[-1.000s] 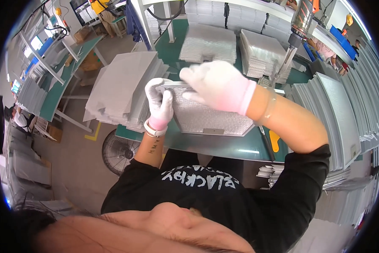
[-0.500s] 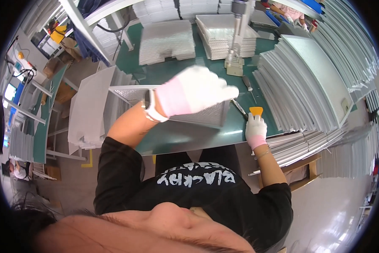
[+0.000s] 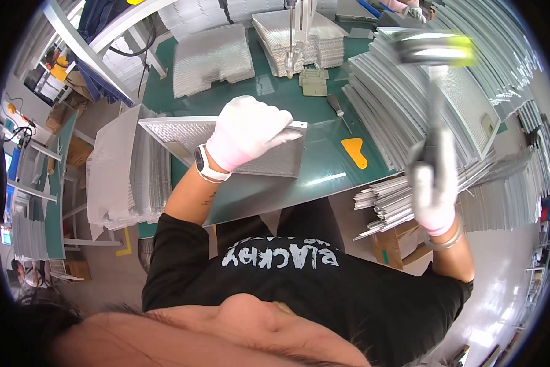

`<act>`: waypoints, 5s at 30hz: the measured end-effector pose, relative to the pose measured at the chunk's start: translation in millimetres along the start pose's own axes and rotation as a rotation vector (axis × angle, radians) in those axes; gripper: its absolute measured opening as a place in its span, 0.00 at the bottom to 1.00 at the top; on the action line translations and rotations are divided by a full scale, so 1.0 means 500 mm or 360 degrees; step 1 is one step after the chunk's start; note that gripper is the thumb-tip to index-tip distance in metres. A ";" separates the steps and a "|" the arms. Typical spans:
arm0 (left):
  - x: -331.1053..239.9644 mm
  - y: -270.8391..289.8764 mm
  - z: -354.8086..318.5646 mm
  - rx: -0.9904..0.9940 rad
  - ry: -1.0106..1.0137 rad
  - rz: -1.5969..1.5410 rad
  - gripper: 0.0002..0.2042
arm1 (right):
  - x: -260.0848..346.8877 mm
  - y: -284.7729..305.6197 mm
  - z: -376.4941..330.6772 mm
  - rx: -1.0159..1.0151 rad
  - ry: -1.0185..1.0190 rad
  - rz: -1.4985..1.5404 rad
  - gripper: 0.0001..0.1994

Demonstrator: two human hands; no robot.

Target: Assembling and securing metal frames onto industrial mesh filters at a manufacturing workbench.

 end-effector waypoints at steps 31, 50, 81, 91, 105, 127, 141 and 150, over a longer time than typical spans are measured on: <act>-0.103 0.000 -0.085 -0.0795 0.0480 -0.0033 0.15 | -0.240 -0.368 -0.121 0.0587 -0.0308 -0.0670 0.27; 0.240 0.057 -0.299 -0.1879 0.1067 -0.3037 0.22 | -0.116 -0.193 -0.220 0.0413 -0.1537 0.0706 0.25; 0.030 0.484 -0.576 0.0323 0.1537 0.0977 0.26 | -0.230 0.335 0.020 -0.1479 -0.1220 0.0253 0.20; 0.063 0.482 -0.537 0.0323 0.1478 0.1051 0.25 | -0.338 0.414 0.004 -0.0628 -0.1110 -0.1263 0.26; 0.115 0.533 -0.436 -0.0486 0.1052 0.1455 0.07 | -0.055 -0.013 -0.116 -0.0071 0.0160 -0.0653 0.17; 0.359 -0.103 -0.316 -0.0556 0.1296 0.0210 0.19 | -0.387 -0.898 0.253 0.0488 -0.0948 -0.0881 0.28; 0.624 -0.117 -0.323 -0.0127 0.1993 0.0582 0.30 | -0.327 -0.897 0.332 0.0398 -0.0405 -0.0890 0.30; 0.624 0.017 -0.438 -0.0523 0.0648 0.0752 0.19 | -0.332 -0.772 0.360 -0.0178 -0.0955 0.1148 0.39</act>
Point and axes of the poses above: each hand's wrist, its own z-axis towards the middle knuckle, its own y-axis out of the back of the hand, x = y × z, the point moved 3 cm from there along z, towards the middle knuckle, and after that the axes turned 15 degrees about -x, right-handed, at the moved point
